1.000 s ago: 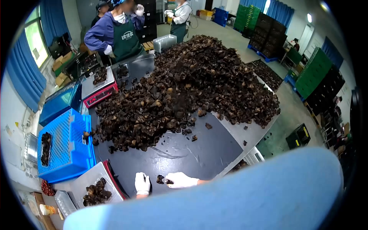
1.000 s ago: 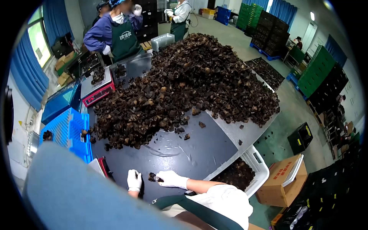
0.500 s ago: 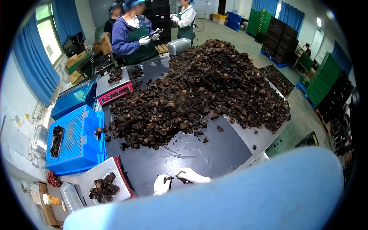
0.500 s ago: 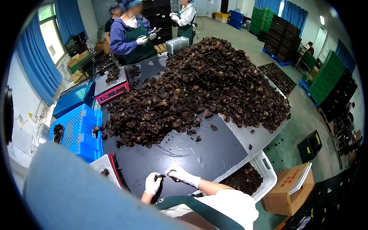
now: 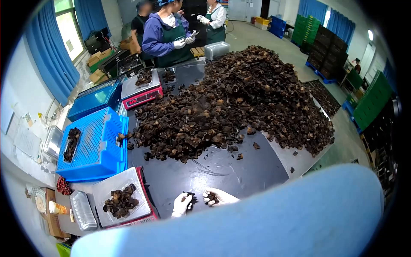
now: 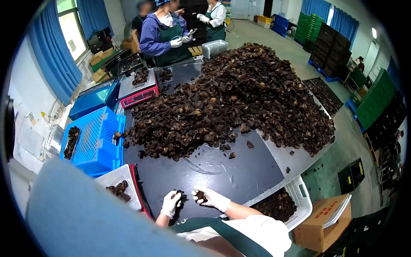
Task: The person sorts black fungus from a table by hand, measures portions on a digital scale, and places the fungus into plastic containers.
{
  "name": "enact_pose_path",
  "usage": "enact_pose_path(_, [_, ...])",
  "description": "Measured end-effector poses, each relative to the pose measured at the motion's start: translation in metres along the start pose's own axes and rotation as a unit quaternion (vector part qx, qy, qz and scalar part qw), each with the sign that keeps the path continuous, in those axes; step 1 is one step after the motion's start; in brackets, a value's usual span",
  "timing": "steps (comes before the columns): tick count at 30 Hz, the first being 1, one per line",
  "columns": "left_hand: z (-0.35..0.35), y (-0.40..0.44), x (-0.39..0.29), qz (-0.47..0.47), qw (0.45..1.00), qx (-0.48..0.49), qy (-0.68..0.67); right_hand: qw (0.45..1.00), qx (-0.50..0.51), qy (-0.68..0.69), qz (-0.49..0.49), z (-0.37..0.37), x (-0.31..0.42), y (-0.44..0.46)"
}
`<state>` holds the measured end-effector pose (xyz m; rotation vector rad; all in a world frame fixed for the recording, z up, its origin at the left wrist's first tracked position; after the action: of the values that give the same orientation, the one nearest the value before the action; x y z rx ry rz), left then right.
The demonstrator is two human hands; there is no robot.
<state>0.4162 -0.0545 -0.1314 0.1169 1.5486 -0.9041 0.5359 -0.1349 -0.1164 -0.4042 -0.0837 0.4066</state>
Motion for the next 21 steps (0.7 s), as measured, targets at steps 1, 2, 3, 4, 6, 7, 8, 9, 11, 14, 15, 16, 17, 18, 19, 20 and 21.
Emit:
enact_pose_path(1, [0.000,-0.001,0.000,0.006,1.000,-0.004,0.004,0.999,-0.026,-0.025,-0.019,0.000,0.002,-0.002])
enact_pose_path(2, [0.001,-0.001,0.000,0.006,1.000,-0.007,0.002,0.999,-0.026,-0.026,-0.016,0.004,0.000,-0.003])
enact_pose_path(3, [0.001,-0.001,0.000,0.011,1.000,-0.005,0.004,0.994,-0.037,-0.097,-0.042,0.006,0.005,-0.004])
enact_pose_path(4, [0.002,-0.001,0.000,0.016,1.000,-0.005,0.006,0.982,-0.047,-0.169,-0.066,0.010,0.010,-0.005])
enact_pose_path(6, [0.000,-0.002,0.002,0.010,1.000,-0.018,0.011,0.961,-0.088,-0.248,-0.081,0.015,0.011,-0.007])
enact_pose_path(7, [0.000,0.000,0.004,0.014,0.999,-0.018,0.024,0.933,-0.128,-0.322,-0.100,0.014,0.017,-0.008])
enact_pose_path(8, [0.001,0.001,0.005,0.018,0.999,-0.017,0.039,0.932,-0.127,-0.325,-0.096,0.013,0.016,-0.006])
enact_pose_path(9, [0.002,0.001,0.005,0.022,0.999,-0.020,0.044,0.916,-0.119,-0.366,-0.116,0.014,0.016,-0.004])
enact_pose_path(11, [0.004,0.001,0.007,0.022,0.999,-0.017,0.046,0.894,-0.103,-0.413,-0.136,0.016,0.017,-0.001])
enact_pose_path(14, [0.009,-0.002,0.004,0.023,0.999,0.001,0.043,0.885,-0.096,-0.433,-0.140,0.013,0.015,0.005])
enact_pose_path(15, [0.011,-0.003,0.004,0.023,0.999,0.004,0.039,0.886,-0.096,-0.433,-0.139,0.010,0.015,0.007])
enact_pose_path(16, [0.012,-0.003,0.004,0.023,0.999,0.007,0.036,0.885,-0.100,-0.431,-0.144,0.006,0.016,0.009])
enact_pose_path(17, [0.011,-0.004,0.004,0.022,0.999,0.006,0.036,0.885,-0.103,-0.428,-0.150,0.004,0.017,0.009])
enact_pose_path(18, [0.011,-0.004,0.003,0.022,0.999,0.004,0.039,0.885,-0.104,-0.428,-0.149,0.006,0.017,0.008])
enact_pose_path(19, [0.010,-0.005,0.001,0.023,0.999,0.002,0.043,0.888,-0.097,-0.426,-0.144,0.009,0.016,0.007])
enact_pose_path(20, [0.010,-0.005,0.000,0.022,0.999,0.001,0.042,0.890,-0.090,-0.424,-0.140,0.011,0.015,0.006])
enact_pose_path(21, [0.012,-0.008,-0.003,0.012,0.999,0.005,0.039,0.890,-0.090,-0.424,-0.138,0.012,0.013,0.005])
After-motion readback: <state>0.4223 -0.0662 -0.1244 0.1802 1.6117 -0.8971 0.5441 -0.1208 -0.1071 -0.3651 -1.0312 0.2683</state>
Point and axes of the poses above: each hand's wrist, its own y-axis towards the middle knuckle, its own z-axis out of the palm, x = y × z, the point moved 9 cm from there along y, towards the middle knuckle, and after that the axes turned 11 degrees about y, right-handed, at the moved point
